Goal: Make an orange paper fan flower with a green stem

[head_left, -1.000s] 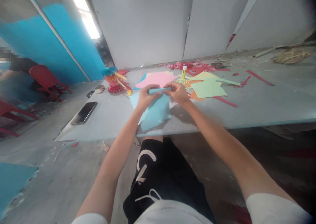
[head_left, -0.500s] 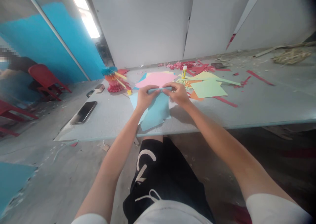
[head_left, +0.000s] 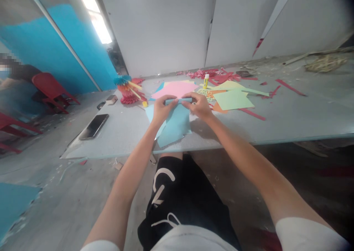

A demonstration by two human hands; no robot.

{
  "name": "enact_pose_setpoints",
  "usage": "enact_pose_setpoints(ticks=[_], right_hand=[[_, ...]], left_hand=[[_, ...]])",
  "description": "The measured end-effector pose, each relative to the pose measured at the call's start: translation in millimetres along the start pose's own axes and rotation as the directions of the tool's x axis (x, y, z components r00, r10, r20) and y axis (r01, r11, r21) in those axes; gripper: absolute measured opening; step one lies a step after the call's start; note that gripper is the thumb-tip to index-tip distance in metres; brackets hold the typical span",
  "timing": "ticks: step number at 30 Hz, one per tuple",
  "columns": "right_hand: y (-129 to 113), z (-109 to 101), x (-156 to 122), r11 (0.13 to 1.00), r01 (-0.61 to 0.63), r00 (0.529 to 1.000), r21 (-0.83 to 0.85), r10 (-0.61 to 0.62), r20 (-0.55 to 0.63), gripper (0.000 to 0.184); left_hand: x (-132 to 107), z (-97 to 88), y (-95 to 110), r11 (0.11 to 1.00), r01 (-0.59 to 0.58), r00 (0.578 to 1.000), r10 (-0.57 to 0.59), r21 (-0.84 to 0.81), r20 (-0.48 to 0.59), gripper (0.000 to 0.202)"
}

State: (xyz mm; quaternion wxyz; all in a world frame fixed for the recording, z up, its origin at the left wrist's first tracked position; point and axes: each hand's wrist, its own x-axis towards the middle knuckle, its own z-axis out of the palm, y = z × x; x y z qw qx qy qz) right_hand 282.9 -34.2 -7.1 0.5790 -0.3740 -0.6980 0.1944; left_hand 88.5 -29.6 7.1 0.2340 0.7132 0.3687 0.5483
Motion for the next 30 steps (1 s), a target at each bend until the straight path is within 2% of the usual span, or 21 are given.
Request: enact_pose_setpoints(ticks=[6, 10, 16, 30], right_hand=[[-3.2, -1.5, -1.4, 1.0, -0.011, 1.0, 0.01, 0.011, 0.012, 0.031], [-2.6, -1.0, -1.3, 1.0, -0.002, 1.0, 0.011, 0.002, 0.004, 0.026], [-2.8, -0.2, -1.7, 1.0, -0.003, 1.0, 0.022, 0.004, -0.004, 0.026], [-5.2, -1.2, -1.6, 1.0, -0.012, 1.0, 0.001, 0.012, 0.021, 0.029]], left_hand=[[0.6, 0.7, -3.8, 1.0, -0.001, 1.0, 0.001, -0.016, 0.008, 0.029], [-0.6, -0.1, -1.6, 1.0, -0.007, 1.0, 0.007, -0.004, 0.015, 0.026], [-1.6, -0.3, 3.1, 1.0, 0.009, 1.0, -0.009, 0.015, 0.008, 0.021], [-1.4, 0.4, -0.2, 1.0, 0.019, 1.0, -0.019, 0.017, 0.003, 0.025]])
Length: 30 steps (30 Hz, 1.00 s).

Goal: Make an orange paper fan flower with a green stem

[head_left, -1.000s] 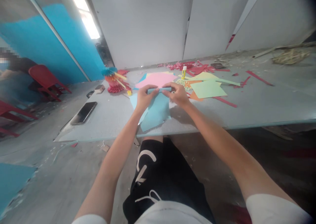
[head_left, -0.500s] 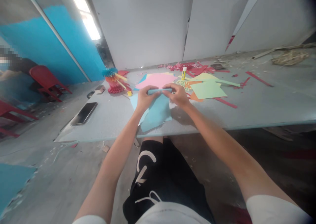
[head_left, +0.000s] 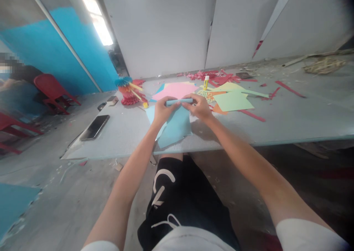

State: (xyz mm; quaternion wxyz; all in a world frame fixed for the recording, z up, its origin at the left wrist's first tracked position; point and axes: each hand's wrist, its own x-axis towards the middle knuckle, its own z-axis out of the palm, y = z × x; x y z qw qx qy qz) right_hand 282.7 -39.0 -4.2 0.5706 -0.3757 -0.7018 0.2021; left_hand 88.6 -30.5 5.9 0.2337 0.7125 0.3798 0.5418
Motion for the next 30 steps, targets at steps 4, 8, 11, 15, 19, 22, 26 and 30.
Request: enact_pose_setpoints(ticks=[4, 8, 11, 15, 19, 22, 26, 30], right_hand=[[-1, 0, 0, 1.0, -0.017, 1.0, 0.019, 0.017, -0.016, 0.03], [1, 0, 0, 1.0, -0.005, 1.0, 0.014, 0.005, -0.018, 0.028], [2, 1, 0, 1.0, -0.009, 1.0, 0.002, 0.009, -0.019, 0.029], [4, 1, 1, 1.0, 0.011, 0.999, 0.011, -0.01, -0.03, 0.029], [3, 1, 1, 0.999, 0.005, 1.0, 0.035, -0.004, -0.023, 0.03], [1, 1, 0, 0.998, -0.044, 0.999, 0.048, 0.045, -0.008, 0.033], [2, 1, 1, 0.993, -0.055, 0.998, 0.107, 0.057, -0.017, 0.037], [4, 1, 2, 0.995, -0.035, 0.999, 0.09, 0.037, -0.028, 0.036]], left_hand=[[0, 0.6, -1, 1.0, 0.002, 1.0, -0.002, -0.001, -0.003, 0.025], [1, 0.9, -1, 1.0, 0.0, 1.0, 0.001, 0.011, -0.014, 0.026], [1, 1.3, -1, 0.999, 0.004, 1.0, -0.003, 0.034, -0.018, 0.03], [2, 1.8, -2, 0.999, 0.007, 1.0, -0.006, 0.035, -0.02, 0.024], [3, 1.6, -4, 1.0, 0.005, 1.0, -0.005, 0.026, -0.019, 0.013], [4, 1.3, -7, 0.999, 0.014, 1.0, -0.013, 0.036, -0.015, 0.011], [5, 1.3, -10, 0.999, 0.019, 1.0, -0.018, 0.031, -0.017, 0.011], [4, 0.9, -10, 0.999, 0.039, 0.998, -0.037, 0.034, -0.048, 0.031]])
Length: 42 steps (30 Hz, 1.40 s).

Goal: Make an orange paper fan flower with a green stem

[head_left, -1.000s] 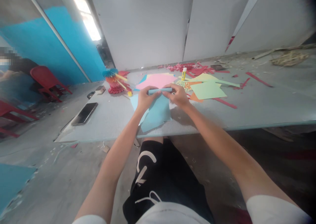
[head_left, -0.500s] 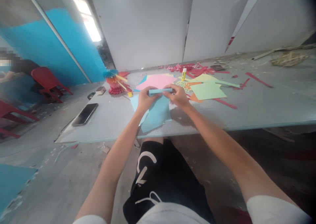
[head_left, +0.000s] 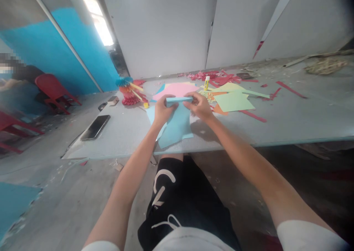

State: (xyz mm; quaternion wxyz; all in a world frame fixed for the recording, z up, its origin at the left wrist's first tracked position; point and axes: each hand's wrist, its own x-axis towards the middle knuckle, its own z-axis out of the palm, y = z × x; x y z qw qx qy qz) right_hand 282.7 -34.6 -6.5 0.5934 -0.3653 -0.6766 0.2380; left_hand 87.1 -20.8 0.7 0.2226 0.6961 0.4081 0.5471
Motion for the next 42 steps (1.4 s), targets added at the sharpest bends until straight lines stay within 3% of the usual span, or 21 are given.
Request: enact_pose_setpoints(ticks=[5, 11, 16, 24, 35, 42], right_hand=[[2, -1, -1, 0.996, -0.028, 1.0, -0.083, 0.029, 0.003, 0.031], [5, -2, 0, 0.992, -0.057, 0.998, -0.112, 0.058, 0.006, 0.035], [5, -2, 1, 0.993, -0.053, 0.998, -0.11, 0.055, 0.008, 0.034], [11, -1, 3, 0.993, -0.005, 1.0, -0.119, 0.002, -0.022, 0.033], [6, -2, 1, 0.993, -0.092, 0.996, -0.078, 0.091, -0.006, 0.035], [9, 0, 5, 0.997, -0.064, 0.997, -0.034, 0.062, -0.039, 0.041]], left_hand=[[-2, -0.8, 5, 0.999, 0.01, 1.0, -0.01, -0.03, 0.01, 0.044], [-3, -0.3, 3, 0.997, 0.018, 0.999, -0.015, -0.08, 0.038, 0.021], [-1, 0.6, -4, 0.998, 0.008, 1.0, -0.007, -0.061, 0.01, 0.018], [0, -0.4, 1, 0.998, -0.013, 1.0, 0.013, -0.054, -0.002, 0.009], [-1, -0.6, 0, 0.996, 0.043, 0.997, -0.048, -0.082, -0.065, 0.021], [-1, -0.6, 0, 0.991, 0.058, 0.997, -0.065, -0.119, -0.053, 0.022]])
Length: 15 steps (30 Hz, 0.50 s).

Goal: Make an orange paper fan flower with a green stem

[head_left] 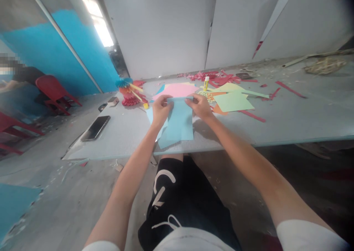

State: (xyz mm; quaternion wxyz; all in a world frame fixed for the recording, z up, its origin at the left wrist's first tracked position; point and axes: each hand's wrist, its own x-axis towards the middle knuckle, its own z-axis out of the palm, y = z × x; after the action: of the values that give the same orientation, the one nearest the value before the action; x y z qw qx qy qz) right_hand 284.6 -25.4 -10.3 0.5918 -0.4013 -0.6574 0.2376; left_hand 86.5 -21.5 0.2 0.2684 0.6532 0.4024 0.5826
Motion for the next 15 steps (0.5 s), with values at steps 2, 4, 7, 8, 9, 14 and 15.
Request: enact_pose_setpoints(ticks=[2, 4, 7, 8, 9, 14, 15], right_hand=[[0.6, -0.2, 0.1, 1.0, -0.009, 1.0, 0.009, 0.009, 0.0, 0.041], [0.7, -0.5, -0.1, 1.0, -0.016, 1.0, 0.008, 0.016, -0.001, 0.04], [0.9, -0.8, -0.1, 1.0, -0.011, 1.0, 0.018, 0.011, 0.0, 0.039], [1.3, -0.7, 0.0, 1.0, -0.008, 1.0, 0.028, 0.008, 0.001, 0.038], [1.8, -0.5, 0.3, 0.999, -0.007, 1.0, 0.039, 0.007, 0.0, 0.037], [3.6, 0.3, 0.9, 0.996, -0.006, 1.0, 0.084, 0.006, -0.002, 0.029], [3.2, 0.3, 0.7, 0.996, -0.009, 1.0, 0.09, 0.009, 0.0, 0.028]], left_hand=[[0.2, 0.1, -1.9, 1.0, -0.005, 1.0, 0.005, 0.002, 0.004, 0.023], [0.3, 0.2, -3.4, 1.0, -0.015, 1.0, 0.015, -0.002, 0.002, 0.024], [0.0, 0.6, -3.1, 1.0, -0.02, 1.0, 0.02, -0.014, -0.007, 0.023], [-0.2, 0.6, -2.2, 1.0, -0.017, 1.0, 0.016, -0.017, -0.009, 0.023], [-0.4, 0.6, -1.2, 1.0, -0.012, 1.0, 0.011, -0.019, -0.01, 0.023], [-0.9, -0.1, 2.5, 1.0, -0.002, 1.0, 0.002, -0.023, -0.017, 0.025], [-0.9, -0.1, 2.3, 1.0, -0.009, 1.0, 0.009, -0.024, -0.021, 0.025]])
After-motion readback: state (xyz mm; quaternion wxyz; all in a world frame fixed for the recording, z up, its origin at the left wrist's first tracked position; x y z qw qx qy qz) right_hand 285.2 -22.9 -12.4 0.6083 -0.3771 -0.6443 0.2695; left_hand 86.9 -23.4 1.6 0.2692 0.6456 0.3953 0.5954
